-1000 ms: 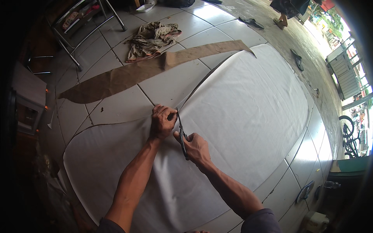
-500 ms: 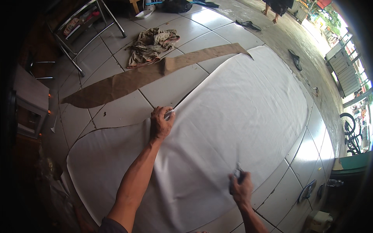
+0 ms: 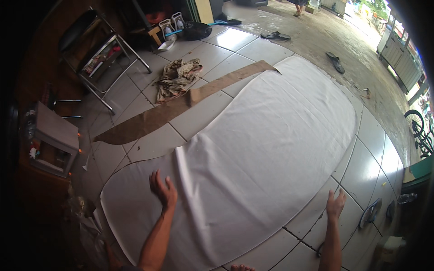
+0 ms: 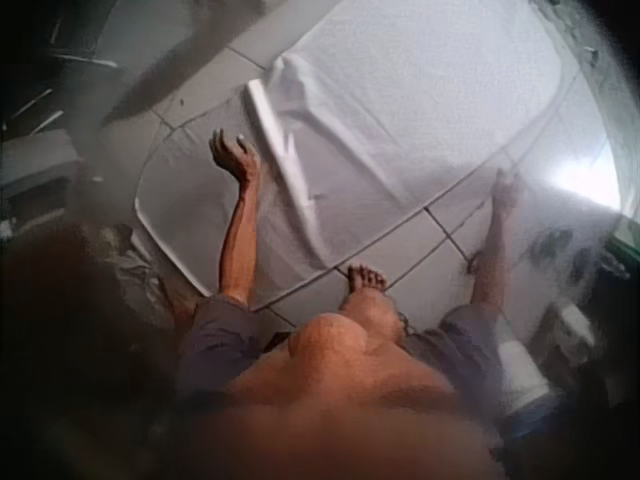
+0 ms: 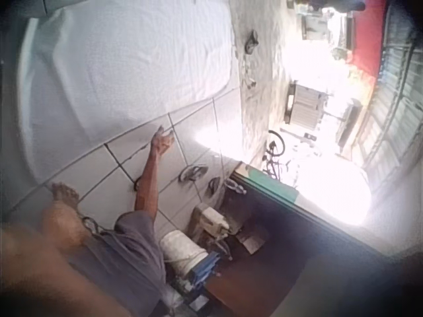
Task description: The person measures and marks a large piece of light-colored fabric laid on a tiled floor using a tape measure, a straightedge, and a marker. They then cut the fabric along the marked lines using scissors.
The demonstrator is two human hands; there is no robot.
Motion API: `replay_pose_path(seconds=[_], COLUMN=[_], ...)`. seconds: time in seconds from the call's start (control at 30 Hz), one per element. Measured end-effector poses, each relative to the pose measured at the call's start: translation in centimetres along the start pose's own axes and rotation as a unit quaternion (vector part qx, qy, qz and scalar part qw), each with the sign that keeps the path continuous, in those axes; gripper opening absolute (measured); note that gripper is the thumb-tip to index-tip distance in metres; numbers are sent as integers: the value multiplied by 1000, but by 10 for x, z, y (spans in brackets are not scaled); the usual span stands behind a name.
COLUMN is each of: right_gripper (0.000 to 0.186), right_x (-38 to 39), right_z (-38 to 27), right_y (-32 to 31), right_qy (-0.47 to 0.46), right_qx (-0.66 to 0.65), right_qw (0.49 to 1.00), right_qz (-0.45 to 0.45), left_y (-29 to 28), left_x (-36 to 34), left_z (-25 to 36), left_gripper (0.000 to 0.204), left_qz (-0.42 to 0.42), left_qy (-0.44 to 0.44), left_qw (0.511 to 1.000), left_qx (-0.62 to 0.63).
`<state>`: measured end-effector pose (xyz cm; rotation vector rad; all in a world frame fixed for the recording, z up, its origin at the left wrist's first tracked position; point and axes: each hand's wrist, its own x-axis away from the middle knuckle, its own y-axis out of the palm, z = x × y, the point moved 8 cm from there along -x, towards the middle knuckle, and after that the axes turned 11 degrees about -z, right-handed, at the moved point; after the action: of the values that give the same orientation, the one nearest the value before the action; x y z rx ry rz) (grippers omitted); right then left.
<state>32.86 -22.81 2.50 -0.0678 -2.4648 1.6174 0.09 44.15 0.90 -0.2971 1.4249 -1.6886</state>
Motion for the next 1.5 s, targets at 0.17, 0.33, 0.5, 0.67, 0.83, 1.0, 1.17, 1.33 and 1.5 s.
replay_pose_path(seconds=[0.17, 0.33, 0.5, 0.67, 0.83, 1.0, 1.17, 1.33, 1.5], right_gripper=[82, 52, 37, 36, 26, 41, 48, 70, 58], right_x=[-137, -210, -221, -122, 207, 535, 561, 381, 295], right_z=[-33, -38, -74, -297, -428, -389, -331, -317, -295], right_y=[34, 92, 94, 33, 69, 94, 124, 146, 194], right_qy=[122, 69, 112, -274, -647, -791, -725, -523, -301], right_qx=[37, -240, -488, -485, -212, -80, -73, 62, 49], right_qw=[991, 958, 843, 807, 672, 386, 413, 822, 855], right_qz=[-46, -139, -197, -197, -292, -468, -546, -218, -420], left_y=[-79, -119, -127, -147, -159, -151, -188, -214, -211], left_x=[183, 263, 267, 235, 230, 303, 431, 475, 473], left_z=[-180, -239, -231, -197, -150, -195, -286, -291, -281], left_gripper=[56, 55, 56, 58, 61, 63, 67, 75, 80], left_qz=[-106, -117, -171, -153, -82, 38, 168, 154, 104], left_qy=[-309, -374, -368, -372, -434, -449, -357, -358, -512], left_qw=[934, 913, 905, 916, 821, 582, 550, 525, 605], left_qx=[-142, -117, -130, -8, 363, 677, 737, 756, 600])
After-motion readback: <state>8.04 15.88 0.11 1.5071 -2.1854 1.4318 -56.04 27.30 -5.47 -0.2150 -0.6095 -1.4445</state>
